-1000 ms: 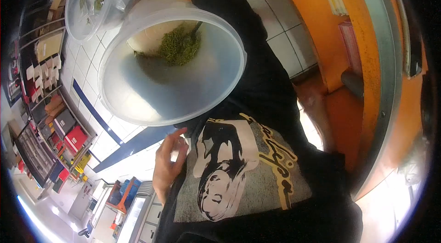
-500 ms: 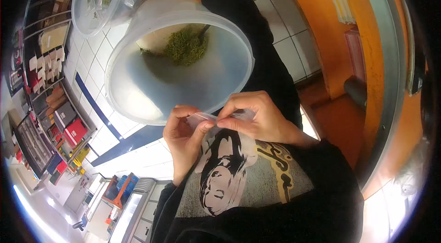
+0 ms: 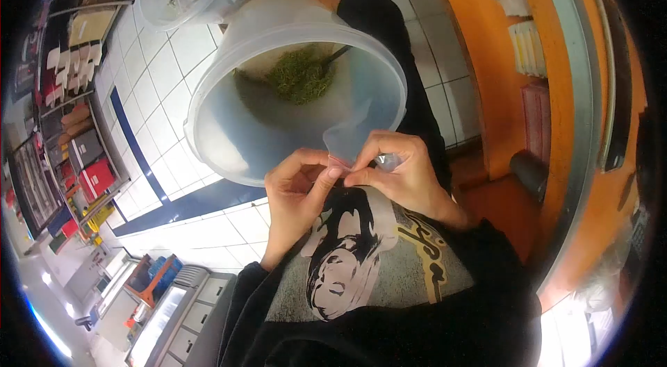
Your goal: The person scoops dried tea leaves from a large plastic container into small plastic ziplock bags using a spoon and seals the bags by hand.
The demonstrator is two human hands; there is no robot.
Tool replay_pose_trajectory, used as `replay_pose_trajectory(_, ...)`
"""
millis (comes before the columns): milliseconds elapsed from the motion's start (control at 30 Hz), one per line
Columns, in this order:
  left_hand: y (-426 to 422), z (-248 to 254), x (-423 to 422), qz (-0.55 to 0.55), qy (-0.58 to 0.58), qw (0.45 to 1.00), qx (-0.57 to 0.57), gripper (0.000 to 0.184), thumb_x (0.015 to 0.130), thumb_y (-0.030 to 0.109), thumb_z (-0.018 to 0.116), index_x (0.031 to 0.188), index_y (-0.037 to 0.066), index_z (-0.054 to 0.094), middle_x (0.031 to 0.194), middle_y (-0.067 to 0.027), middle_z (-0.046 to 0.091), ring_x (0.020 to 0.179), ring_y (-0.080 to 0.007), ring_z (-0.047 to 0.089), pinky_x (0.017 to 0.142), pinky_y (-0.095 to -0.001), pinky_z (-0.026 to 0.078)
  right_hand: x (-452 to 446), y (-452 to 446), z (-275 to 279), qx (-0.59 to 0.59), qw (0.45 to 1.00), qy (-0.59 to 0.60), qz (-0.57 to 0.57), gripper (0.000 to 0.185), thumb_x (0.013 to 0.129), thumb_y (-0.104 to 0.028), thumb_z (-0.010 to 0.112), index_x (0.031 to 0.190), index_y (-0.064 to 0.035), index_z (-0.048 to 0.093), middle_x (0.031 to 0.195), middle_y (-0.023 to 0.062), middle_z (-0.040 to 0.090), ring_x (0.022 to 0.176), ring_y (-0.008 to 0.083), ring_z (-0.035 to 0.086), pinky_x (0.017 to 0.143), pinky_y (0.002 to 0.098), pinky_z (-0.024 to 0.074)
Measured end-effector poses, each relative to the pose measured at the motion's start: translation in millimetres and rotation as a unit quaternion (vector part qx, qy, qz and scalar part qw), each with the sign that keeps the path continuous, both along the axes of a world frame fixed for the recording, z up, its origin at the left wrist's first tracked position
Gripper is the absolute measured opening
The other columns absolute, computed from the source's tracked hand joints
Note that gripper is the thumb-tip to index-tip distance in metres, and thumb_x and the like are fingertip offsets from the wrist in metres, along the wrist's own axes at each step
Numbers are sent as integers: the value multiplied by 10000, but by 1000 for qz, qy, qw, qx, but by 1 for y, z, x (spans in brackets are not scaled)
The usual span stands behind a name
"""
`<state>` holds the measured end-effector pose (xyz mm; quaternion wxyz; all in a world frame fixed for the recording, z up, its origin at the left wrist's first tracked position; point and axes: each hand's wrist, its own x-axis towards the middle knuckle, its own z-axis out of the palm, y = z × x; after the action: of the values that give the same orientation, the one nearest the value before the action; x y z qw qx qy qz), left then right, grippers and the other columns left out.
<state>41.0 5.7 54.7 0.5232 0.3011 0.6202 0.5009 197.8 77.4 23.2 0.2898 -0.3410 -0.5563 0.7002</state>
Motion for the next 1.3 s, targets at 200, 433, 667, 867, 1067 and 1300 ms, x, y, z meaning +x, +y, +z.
replay_pose_trajectory(200,-7,-18,-6,-32,168,985,17,102,834,-19,665,903,-27,591,852,-99,656,806,-162,668,727,-270,528,-17,-6,4,198,974,-94,-56,121,765,14,663,868,-4,601,769,113,589,686,269,605,599,322,464)
replay_pose_trajectory(433,-11,-8,-14,-98,211,973,-4,129,816,-40,642,921,-40,566,846,-100,640,777,-133,650,706,-266,527,-21,-9,-3,385,898,-191,-91,221,690,58,670,888,-16,608,782,107,574,703,269,604,574,335,489)
replay_pose_trajectory(667,-8,-17,-20,-41,255,966,-1,162,795,-11,626,909,-33,512,718,-117,604,677,-173,636,668,-274,513,-37,-9,-6,377,910,-166,-39,252,647,98,665,861,-8,587,907,136,583,766,261,622,595,338,515)
replay_pose_trajectory(867,-9,-13,-28,-20,267,961,-65,386,740,-19,626,1076,-6,437,820,-161,580,730,-256,612,669,-295,509,-47,1,-3,403,902,-151,37,206,652,102,639,831,1,622,1019,123,570,778,264,626,615,335,515)
replay_pose_trajectory(1067,-8,-1,-53,-189,496,842,93,639,664,86,766,1223,57,458,1353,-188,380,1180,-294,485,1028,-489,332,-51,11,-8,254,938,-170,164,145,723,6,665,867,10,652,957,138,610,811,298,636,678,350,515)
replay_pose_trajectory(1300,-22,-24,-60,-122,452,875,119,569,695,120,775,1196,76,507,1189,-100,556,1107,-316,533,1036,-490,325,-77,52,-1,287,941,-143,106,81,787,-72,681,814,-12,633,954,143,629,890,334,609,764,367,482)
